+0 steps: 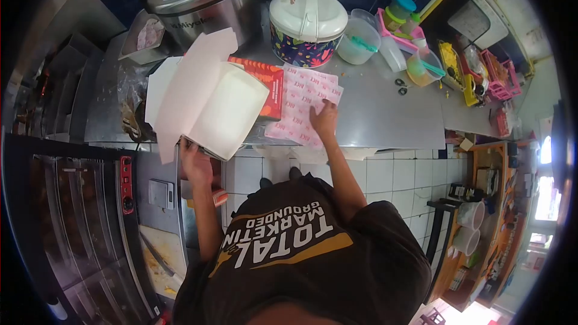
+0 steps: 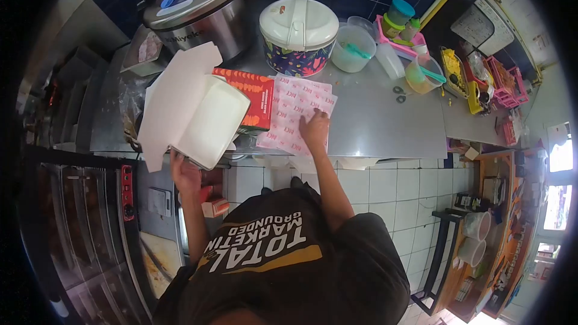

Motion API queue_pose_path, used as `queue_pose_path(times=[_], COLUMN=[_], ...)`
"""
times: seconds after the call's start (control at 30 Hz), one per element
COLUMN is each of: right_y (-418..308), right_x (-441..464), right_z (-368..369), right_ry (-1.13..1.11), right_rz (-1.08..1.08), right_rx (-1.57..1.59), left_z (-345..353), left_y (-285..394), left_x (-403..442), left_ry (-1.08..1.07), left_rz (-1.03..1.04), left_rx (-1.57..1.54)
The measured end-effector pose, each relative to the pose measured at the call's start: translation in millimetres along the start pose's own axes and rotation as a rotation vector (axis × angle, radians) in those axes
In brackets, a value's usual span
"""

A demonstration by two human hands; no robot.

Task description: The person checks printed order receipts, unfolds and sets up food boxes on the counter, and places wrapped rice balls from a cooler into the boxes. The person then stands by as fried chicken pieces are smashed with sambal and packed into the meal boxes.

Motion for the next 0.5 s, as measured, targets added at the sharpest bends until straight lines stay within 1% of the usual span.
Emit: queue_pose_path(times=[0.07,0.1,0.13,0.17,0.2,0.27,0.3,0.37,0.4,0.47,0.5], right_y=[7.6,-10.2,-41.9,-74.4,-103.0,-153.1,-161.6,-176.2,-169.3,-155.3,-150.7], right_x=[10.3,15.0,14.9,10.5,-2.0,-24.8,-24.1,-29.7,-34.2,-50.3,-51.0], right_z=[-9.7,-25.4,-62.7,-100.5,-130.0,-194.8,-208.5,-240.5,-232.4,-195.7,-195.2], right_ry=[-0.032,-0.137,-0.199,-0.260,-0.284,-0.426,-0.421,-0.168,-0.173,-0.447,-0.488], right_rz=[0.087,0.133,0.070,0.007,-0.109,-0.371,-0.362,-0.574,-0.561,-0.525,-0.505], right_rx=[0.314,0.571,0.712,0.853,0.948,0.898,0.893,0.613,0.606,0.737,0.781], left_z=[1.9,-2.9,-8.8,-8.8,-0.6,52.7,72.1,105.1,108.2,115.5,115.7], left_y=[6.2,2.8,-2.4,-10.3,-14.9,-23.2,-28.1,-38.8,-47.0,-58.6,-63.7], left_x=[-5.7,-9.9,-15.2,-18.3,-21.8,-28.8,-32.4,-43.1,-45.6,-49.9,-50.5], left_ry=[0.004,0.040,0.081,0.038,0.043,-0.218,-0.227,-0.270,-0.273,-0.341,-0.371], left_rz=[0.011,0.001,-0.012,0.030,0.042,0.217,0.210,0.137,0.121,0.119,0.082], left_rx=[-0.023,0.007,0.040,0.092,0.096,0.764,0.761,0.673,0.672,0.654,0.704])
Point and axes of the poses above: each hand's wrist, its own x-axis towards the middle knuckle, its own z-axis out of the palm, y = z × x, the point moved 8 cm from there along x, towards the middle knuckle, and after that the axes turned 14 degrees about -x, right-handed, at the moved point
